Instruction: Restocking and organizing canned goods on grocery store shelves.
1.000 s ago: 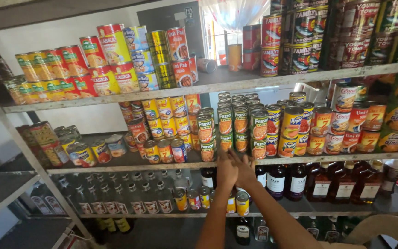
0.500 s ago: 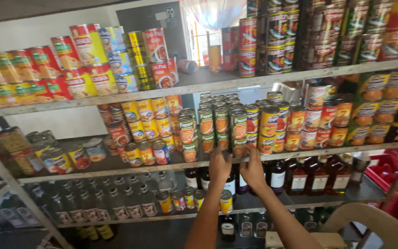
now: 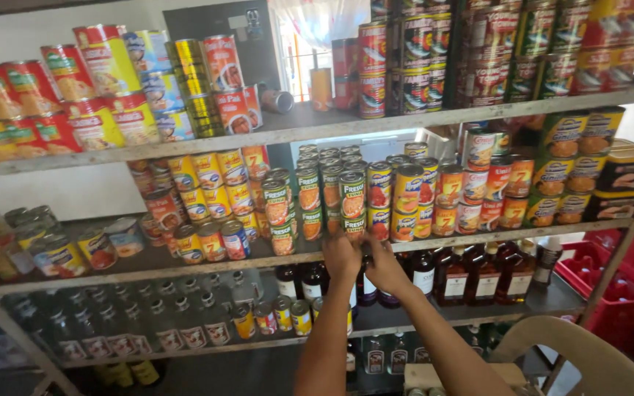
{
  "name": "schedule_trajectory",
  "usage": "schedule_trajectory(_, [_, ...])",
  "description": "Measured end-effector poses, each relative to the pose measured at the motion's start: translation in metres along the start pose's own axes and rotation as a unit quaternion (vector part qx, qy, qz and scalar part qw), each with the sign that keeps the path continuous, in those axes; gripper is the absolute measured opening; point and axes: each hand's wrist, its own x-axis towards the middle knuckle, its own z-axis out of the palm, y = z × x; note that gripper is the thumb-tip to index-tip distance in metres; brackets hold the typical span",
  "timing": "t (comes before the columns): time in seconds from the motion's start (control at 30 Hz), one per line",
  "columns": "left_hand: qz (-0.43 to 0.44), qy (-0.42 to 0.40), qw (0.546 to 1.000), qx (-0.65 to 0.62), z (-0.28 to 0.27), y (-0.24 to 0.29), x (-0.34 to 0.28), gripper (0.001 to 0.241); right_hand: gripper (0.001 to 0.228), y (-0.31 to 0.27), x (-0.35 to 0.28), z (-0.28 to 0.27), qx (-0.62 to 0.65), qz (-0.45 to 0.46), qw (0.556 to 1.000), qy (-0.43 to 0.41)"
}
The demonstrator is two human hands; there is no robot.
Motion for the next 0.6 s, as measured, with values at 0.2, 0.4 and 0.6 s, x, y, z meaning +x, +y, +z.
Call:
schedule_trajectory(0.2, [0.13, 0.165, 0.978, 0.019, -0.032, -0.029, 0.007, 0.038, 0.077, -0.022, 0.012, 0.033, 0.0, -0.042, 0.998, -0.05])
schedule_trajectory(0.4, [-0.037, -0.015, 0.999, -0.002, -0.071, -0.045, 0.01, 0.028, 0.075, -0.063, 0.021, 0.051, -0.042, 0.049, 0.992, -0.109])
schedule_trajectory(0.6, [-0.027, -0.016, 0.997, 0.07, -0.056, -0.058, -0.003, 0.024, 0.076, -0.055, 0.023, 0.06, -0.05, 0.017, 0.995, -0.088])
